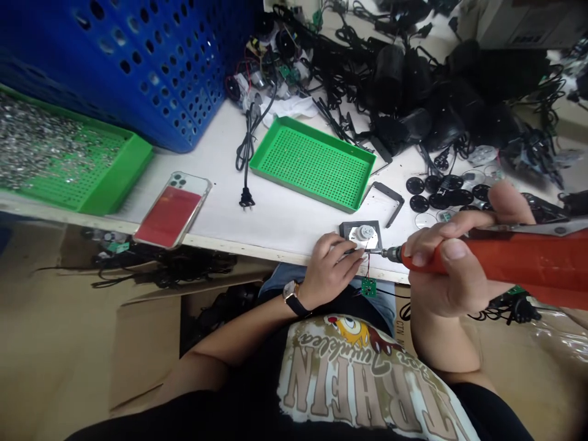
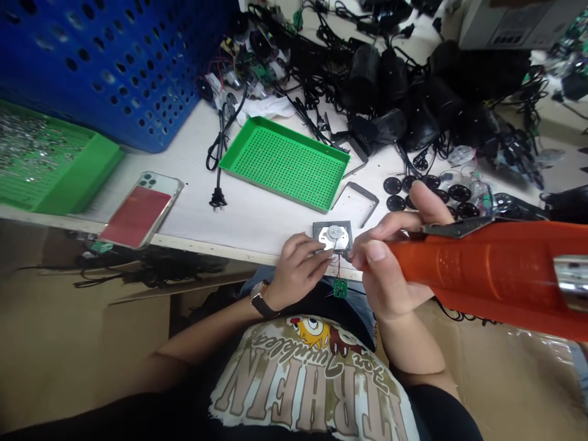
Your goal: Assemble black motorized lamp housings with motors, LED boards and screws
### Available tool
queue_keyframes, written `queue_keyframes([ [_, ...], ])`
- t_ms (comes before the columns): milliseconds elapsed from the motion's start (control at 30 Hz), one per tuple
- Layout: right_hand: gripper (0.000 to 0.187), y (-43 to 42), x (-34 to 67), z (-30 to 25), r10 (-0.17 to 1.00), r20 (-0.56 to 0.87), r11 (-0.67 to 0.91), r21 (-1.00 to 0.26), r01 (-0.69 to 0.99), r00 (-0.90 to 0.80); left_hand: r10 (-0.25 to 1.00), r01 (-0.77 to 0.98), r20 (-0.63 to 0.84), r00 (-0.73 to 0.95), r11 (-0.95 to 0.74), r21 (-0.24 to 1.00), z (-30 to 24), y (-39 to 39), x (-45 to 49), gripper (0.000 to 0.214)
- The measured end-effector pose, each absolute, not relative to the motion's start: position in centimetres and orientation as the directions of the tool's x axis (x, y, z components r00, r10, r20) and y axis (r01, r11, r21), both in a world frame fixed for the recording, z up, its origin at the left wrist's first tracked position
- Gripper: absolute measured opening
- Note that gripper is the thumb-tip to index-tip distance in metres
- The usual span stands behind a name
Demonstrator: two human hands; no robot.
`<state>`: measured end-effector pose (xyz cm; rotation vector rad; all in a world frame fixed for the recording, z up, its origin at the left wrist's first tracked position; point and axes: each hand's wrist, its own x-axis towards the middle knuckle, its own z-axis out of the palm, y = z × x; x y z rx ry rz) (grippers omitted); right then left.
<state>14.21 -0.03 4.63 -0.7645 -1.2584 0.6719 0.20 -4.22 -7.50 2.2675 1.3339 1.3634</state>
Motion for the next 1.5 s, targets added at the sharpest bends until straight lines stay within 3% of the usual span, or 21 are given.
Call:
queue_keyframes([
  [100, 0.042, 0.5, 14.0, 4.0, 0.808, 0.562, 0.581, -0.811, -0.075, 0.177, 0.804, 0.553, 0.588, 0.091, -0.531, 0.642, -7.3, -4.0, 0.4, 0.013],
  [200, 0.045, 1.0, 13.6, 3.5, 0.843, 0.522, 0.536, -0.836, -0.119, 0.134, 0.869, 0.464, 0.494, -0.034, -0.424, 0.777, -6.8, -3.7, 0.3, 0.019],
  [433, 0.044, 2.6, 12.4, 2.9, 0.812, 0.566, 0.582, -0.802, -0.134, 0.14, 0.861, 0.486, 0.508, -0.031, -0.431, 0.76, -6.3, -3.1, 0.0, 0.003],
  [633, 0.042, 3.6, 12.3, 2.1, 0.843, 0.539, 0.537, -0.84, -0.077, -0.001, 0.889, 0.464, 0.454, -0.057, -0.379, 0.801, -6.2, -3.1, -0.1, 0.005],
  [867, 0.024, 3.8, 12.3, 1.0, 0.846, 0.53, 0.527, -0.848, -0.053, -0.062, 0.944, 0.361, 0.324, -0.057, -0.284, 0.889, -5.7, -2.2, -1.0, 0.013],
  [1067, 0.039, 3.5, 11.9, 2.1, 0.86, 0.51, 0.51, -0.859, -0.05, -0.008, 0.929, 0.392, 0.369, -0.02, -0.333, 0.858, -5.9, -1.0, -0.7, 0.014],
  [1367, 0.035, 3.6, 13.6, 3.7, 0.795, 0.581, 0.592, -0.806, -0.016, 0.177, 0.848, 0.498, 0.529, 0.003, -0.46, 0.735, -6.2, -0.7, -0.6, 0.005],
  [1500, 0.041, 4.0, 14.5, 3.2, 0.79, 0.586, 0.595, -0.803, 0.003, 0.177, 0.802, 0.493, 0.596, 0.03, -0.531, 0.689, -5.8, -0.8, -0.4, 0.005],
])
